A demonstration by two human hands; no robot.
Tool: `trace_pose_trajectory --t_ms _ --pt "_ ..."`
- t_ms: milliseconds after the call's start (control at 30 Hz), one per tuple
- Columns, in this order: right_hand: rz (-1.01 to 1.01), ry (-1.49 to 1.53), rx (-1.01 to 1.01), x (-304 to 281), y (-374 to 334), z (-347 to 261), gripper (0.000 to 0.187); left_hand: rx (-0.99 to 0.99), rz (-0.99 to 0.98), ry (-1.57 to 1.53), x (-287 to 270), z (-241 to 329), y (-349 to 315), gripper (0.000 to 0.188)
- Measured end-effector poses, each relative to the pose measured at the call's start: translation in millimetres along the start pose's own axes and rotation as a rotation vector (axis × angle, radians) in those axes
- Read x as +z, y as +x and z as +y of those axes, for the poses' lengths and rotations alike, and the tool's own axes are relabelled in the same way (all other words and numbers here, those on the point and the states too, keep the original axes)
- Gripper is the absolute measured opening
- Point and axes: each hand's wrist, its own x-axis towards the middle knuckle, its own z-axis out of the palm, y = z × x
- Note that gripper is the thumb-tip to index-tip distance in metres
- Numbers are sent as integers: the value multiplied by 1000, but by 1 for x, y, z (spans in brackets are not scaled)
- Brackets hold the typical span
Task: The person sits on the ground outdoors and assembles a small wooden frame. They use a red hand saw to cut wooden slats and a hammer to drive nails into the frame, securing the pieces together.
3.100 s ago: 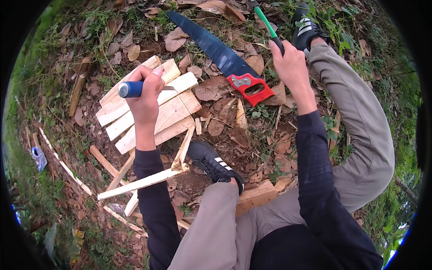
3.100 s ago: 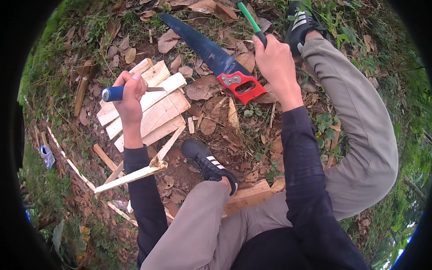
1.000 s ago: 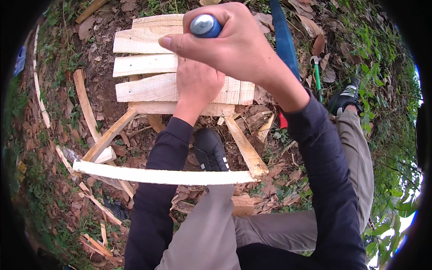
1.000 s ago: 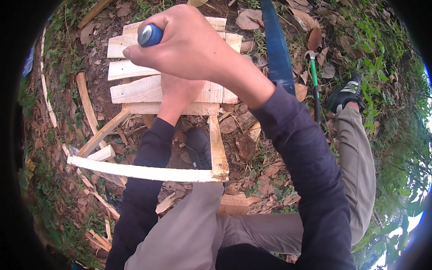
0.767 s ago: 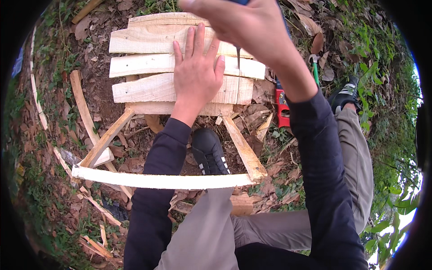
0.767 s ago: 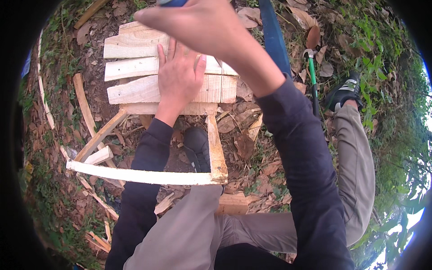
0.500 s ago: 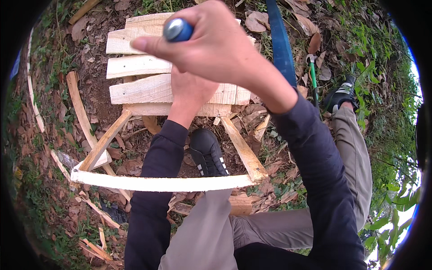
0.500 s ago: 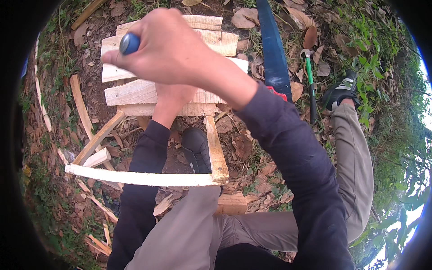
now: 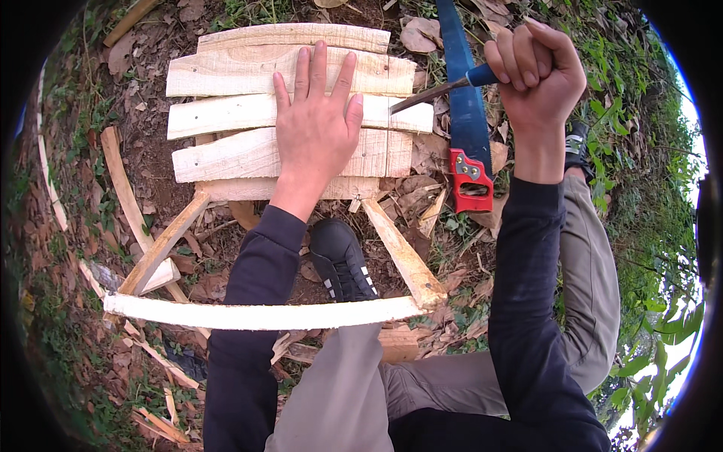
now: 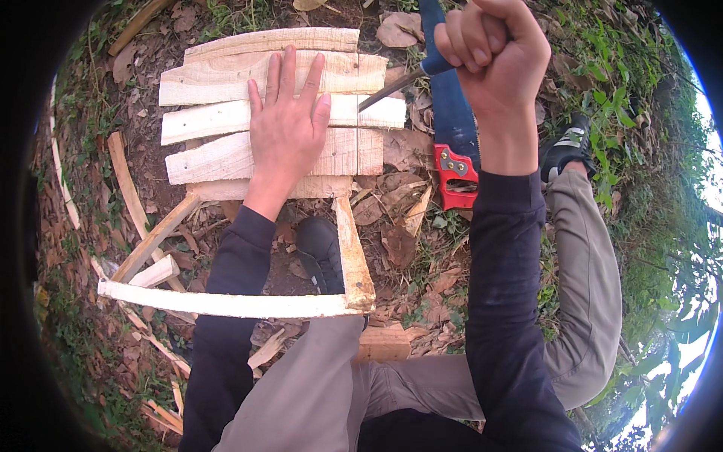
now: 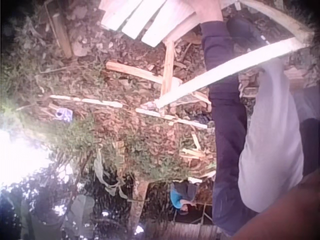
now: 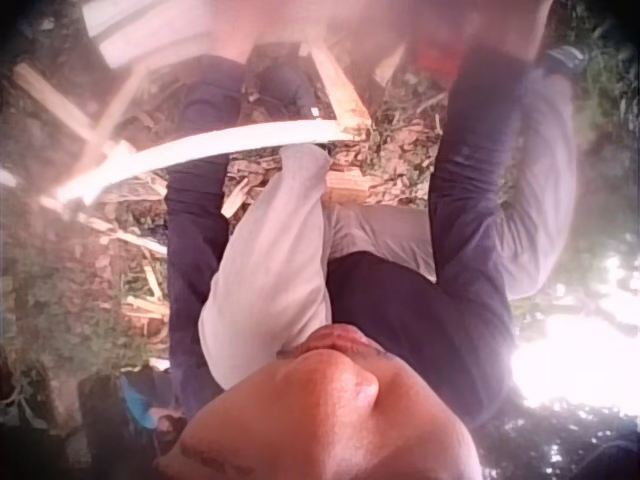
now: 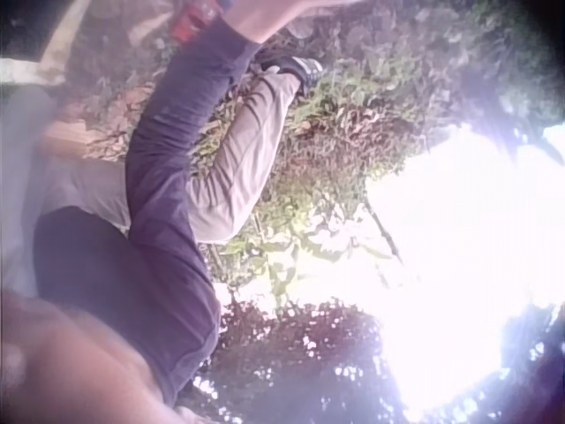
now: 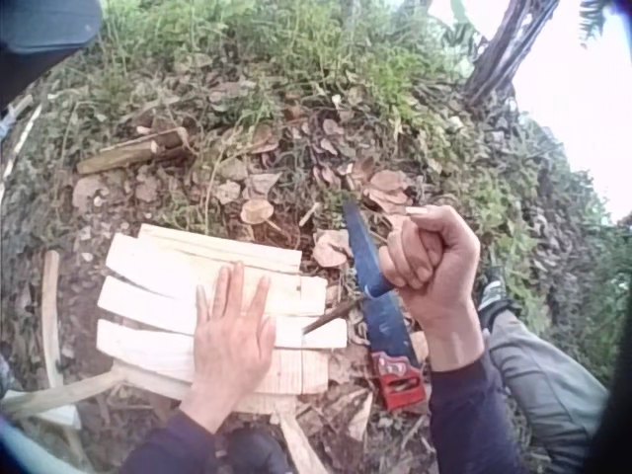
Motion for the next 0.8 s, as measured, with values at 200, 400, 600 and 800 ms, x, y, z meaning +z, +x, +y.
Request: trace_pose_trajectory --t_ms 200,400,600,800 --pt "-99 -490 48 108 28 -17 39 -2 -24 -22 -2 1 0 55" --pt "-41 -1320 302 54 11 0 49 2 80 -170 -4 -3 -6 45" --pt "-79 -1334 515 -17 -36 67 80 10 295 -533 -36 1 -81 20" --pt "-61 -988 703 -36 -34 70 86 -923 618 -824 -42 -77 -189 11"
